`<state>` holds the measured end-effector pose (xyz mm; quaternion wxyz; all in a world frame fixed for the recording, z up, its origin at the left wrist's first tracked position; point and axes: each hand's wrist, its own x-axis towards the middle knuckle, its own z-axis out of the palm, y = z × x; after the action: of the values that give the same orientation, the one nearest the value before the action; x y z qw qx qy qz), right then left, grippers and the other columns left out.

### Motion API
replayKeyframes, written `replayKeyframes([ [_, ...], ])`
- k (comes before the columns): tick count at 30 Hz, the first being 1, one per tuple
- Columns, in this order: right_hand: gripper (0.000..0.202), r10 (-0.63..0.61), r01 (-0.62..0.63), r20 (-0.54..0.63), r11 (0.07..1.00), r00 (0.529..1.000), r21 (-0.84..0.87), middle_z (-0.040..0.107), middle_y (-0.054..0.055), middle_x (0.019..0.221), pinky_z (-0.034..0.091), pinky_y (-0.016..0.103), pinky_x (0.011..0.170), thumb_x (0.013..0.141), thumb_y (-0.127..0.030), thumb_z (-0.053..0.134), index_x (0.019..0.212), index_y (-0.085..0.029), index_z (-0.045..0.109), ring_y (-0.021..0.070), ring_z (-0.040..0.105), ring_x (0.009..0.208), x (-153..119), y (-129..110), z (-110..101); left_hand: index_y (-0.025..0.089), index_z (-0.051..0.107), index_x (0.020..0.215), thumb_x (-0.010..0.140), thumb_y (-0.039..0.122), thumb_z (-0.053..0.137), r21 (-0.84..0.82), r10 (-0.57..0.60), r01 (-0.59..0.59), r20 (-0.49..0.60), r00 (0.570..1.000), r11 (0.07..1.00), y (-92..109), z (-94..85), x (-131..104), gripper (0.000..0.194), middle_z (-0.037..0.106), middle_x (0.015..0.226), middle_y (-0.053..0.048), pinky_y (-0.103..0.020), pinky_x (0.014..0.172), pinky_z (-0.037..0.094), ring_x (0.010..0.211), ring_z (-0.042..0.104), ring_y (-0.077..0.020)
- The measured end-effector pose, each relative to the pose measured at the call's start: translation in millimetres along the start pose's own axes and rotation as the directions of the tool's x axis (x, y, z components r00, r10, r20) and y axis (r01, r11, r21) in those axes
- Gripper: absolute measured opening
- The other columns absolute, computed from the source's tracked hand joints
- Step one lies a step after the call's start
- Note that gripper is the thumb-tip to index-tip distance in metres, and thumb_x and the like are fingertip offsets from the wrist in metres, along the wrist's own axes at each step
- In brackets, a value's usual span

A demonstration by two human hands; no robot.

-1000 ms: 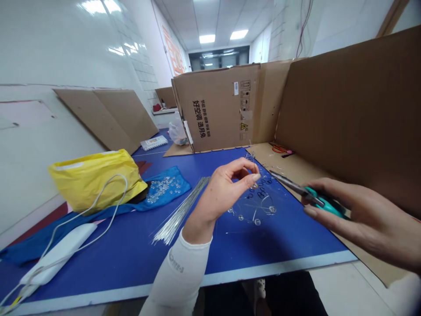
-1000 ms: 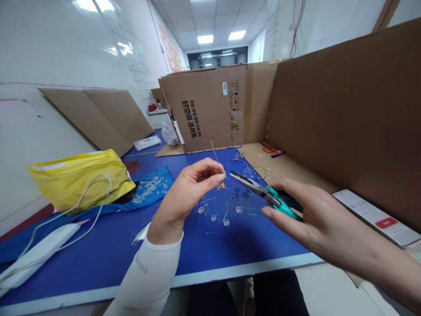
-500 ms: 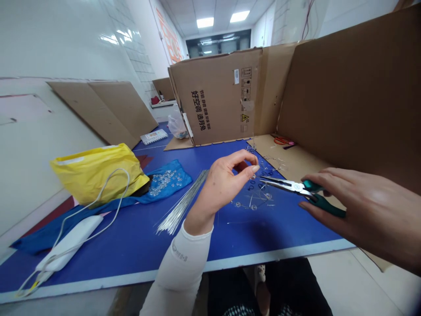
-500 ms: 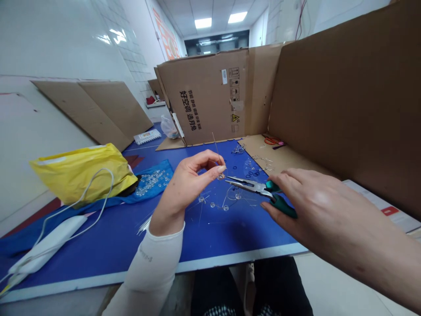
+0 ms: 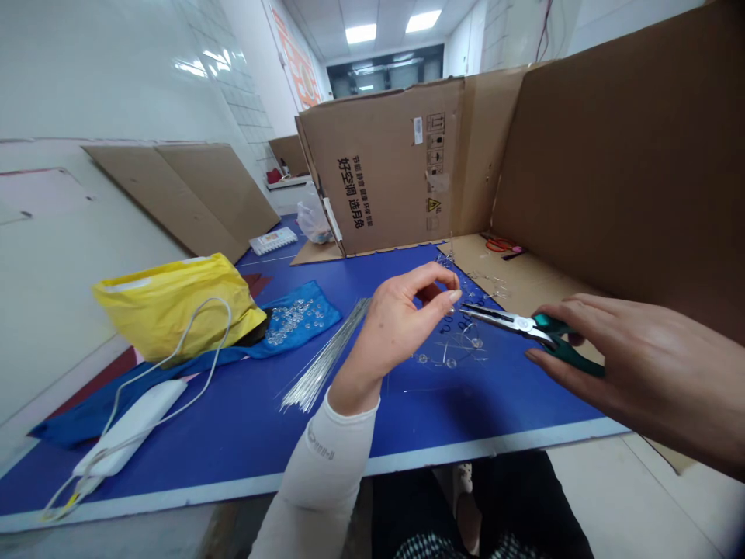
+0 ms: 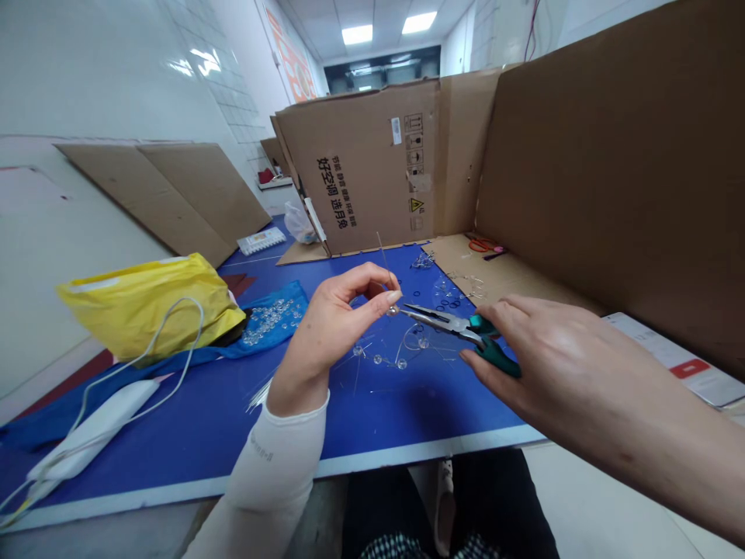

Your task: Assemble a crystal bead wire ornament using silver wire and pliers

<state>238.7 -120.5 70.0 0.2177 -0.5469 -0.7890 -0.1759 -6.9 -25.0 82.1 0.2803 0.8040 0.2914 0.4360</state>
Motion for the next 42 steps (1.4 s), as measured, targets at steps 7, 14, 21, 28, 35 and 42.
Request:
replayKeyframes([
  [7,0.039,-0.049,0.051,0.046,0.997,0.998,-0.049,0.063,-0.001,0.074,0.041,0.035,0.051,0.097,-0.061,0.044,0.098,-0.026,0.06,0.0199,0.062,0.056,3.3,-2.4,-3.7,0.022,0.068,0.088,0.09,0.02,0.065,0.019,0.018,-0.018,0.011,1.0,1.0,1.9,2.3,-1.3,0.004,0.068,0.081,0.004,-0.024,0.073,0.046,0.072,0.06,-0.0095],
  [14,0.039,-0.052,0.056,0.056,0.996,0.997,-0.064,0.064,0.0,0.075,0.04,0.035,0.051,0.097,-0.061,0.044,0.101,-0.025,0.06,0.0199,0.062,0.057,-0.4,1.5,-1.8,0.021,0.068,0.088,0.091,0.023,0.066,0.007,0.033,-0.033,0.012,0.999,0.999,0.2,1.3,0.6,0.003,0.067,0.08,0.004,-0.024,0.072,0.046,0.072,0.059,-0.0097],
  [21,0.037,-0.059,0.062,0.048,0.997,0.997,-0.054,0.061,-0.001,0.069,0.039,0.035,0.05,0.097,-0.059,0.044,0.094,-0.026,0.06,0.0204,0.061,0.054,2.7,-0.2,-2.3,0.021,0.067,0.087,0.091,0.022,0.066,-0.011,0.055,-0.054,0.027,0.998,0.998,1.0,1.6,0.3,0.005,0.066,0.077,0.004,-0.023,0.069,0.044,0.071,0.058,-0.0094],
  [28,0.038,-0.06,0.062,0.054,0.997,0.997,-0.05,0.06,-0.001,0.068,0.04,0.035,0.05,0.097,-0.06,0.043,0.095,-0.026,0.06,0.0206,0.06,0.053,2.0,1.3,-0.5,0.02,0.066,0.086,0.091,0.023,0.065,-0.039,0.069,-0.068,0.047,0.996,0.997,2.2,0.9,1.1,0.006,0.066,0.078,0.002,-0.024,0.07,0.045,0.072,0.059,-0.0104],
  [35,0.037,-0.069,0.07,0.038,0.997,0.997,-0.027,0.059,-0.002,0.066,0.039,0.035,0.048,0.097,-0.059,0.043,0.093,-0.026,0.059,0.0202,0.058,0.051,2.0,0.6,-0.6,0.019,0.066,0.084,0.091,0.02,0.066,-0.097,0.103,-0.098,0.054,0.993,0.99,-0.4,1.3,3.1,0.007,0.066,0.08,0.002,-0.023,0.071,0.046,0.072,0.059,-0.01],
  [42,0.034,-0.073,0.073,0.057,0.997,0.996,0.0,0.059,-0.003,0.065,0.037,0.034,0.046,0.096,-0.057,0.046,0.092,-0.026,0.06,0.0194,0.057,0.048,3.3,-0.8,-1.7,0.02,0.066,0.084,0.091,0.02,0.065,-0.076,0.12,-0.116,0.059,0.991,0.99,-1.9,1.4,3.4,0.007,0.068,0.082,0.001,-0.025,0.075,0.049,0.074,0.06,-0.0112],
])
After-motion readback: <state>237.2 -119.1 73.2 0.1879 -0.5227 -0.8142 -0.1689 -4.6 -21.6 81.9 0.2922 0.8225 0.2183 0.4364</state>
